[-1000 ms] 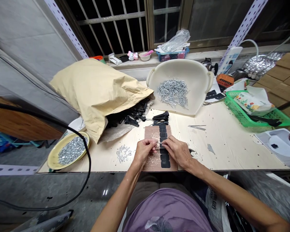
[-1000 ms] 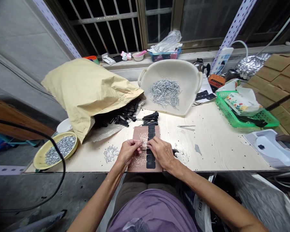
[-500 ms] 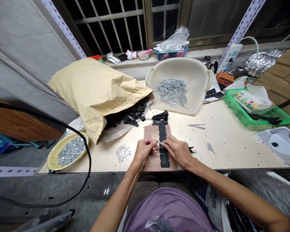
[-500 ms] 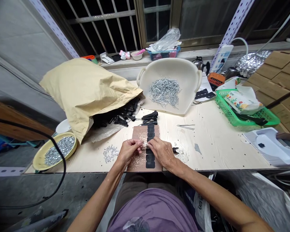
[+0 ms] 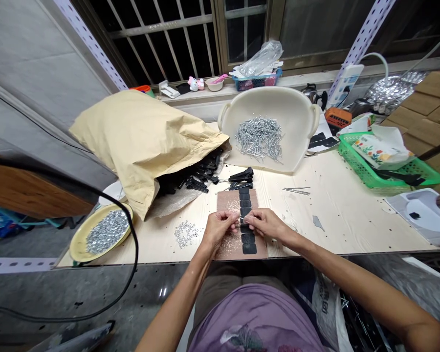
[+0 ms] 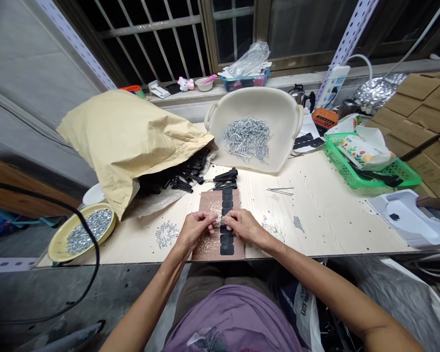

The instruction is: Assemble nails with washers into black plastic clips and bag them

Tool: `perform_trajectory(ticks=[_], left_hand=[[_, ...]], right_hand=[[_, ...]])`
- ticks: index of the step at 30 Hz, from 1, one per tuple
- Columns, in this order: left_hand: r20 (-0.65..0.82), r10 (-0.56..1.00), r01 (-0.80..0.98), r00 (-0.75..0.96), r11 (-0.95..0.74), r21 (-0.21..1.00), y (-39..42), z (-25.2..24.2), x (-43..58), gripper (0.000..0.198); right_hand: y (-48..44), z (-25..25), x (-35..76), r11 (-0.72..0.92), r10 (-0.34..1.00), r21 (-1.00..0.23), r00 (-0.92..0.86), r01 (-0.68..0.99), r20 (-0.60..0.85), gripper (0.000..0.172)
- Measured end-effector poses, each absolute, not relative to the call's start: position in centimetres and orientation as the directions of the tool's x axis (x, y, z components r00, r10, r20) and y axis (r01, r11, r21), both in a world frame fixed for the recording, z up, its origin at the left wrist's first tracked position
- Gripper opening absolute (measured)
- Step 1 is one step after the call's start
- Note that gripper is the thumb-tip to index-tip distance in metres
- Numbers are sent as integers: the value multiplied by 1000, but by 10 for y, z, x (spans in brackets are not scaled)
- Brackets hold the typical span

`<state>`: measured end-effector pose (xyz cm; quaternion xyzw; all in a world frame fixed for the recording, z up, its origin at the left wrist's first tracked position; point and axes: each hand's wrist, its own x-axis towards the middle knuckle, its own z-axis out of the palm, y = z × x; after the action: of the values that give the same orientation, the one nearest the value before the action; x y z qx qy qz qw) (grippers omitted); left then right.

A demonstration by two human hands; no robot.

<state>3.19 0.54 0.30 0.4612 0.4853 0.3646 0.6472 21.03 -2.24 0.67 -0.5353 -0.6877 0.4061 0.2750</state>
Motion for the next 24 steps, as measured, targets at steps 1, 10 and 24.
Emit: perform_trajectory(ticks=[1, 10, 24], left_hand=[[-299, 915, -25, 272, 317, 948, 5, 2, 32, 31], [-362, 880, -28, 307, 388, 921, 8, -6, 32, 32], [-491, 770, -126, 408, 580, 805, 19, 5, 25, 34]], right_hand=[[-21, 5, 210, 62, 960, -884, -269, 464, -73, 29], [-30, 12, 212, 321, 946, -683, -261, 657, 193, 16], [-37, 12, 223, 336, 942, -550, -272, 765, 197, 20]])
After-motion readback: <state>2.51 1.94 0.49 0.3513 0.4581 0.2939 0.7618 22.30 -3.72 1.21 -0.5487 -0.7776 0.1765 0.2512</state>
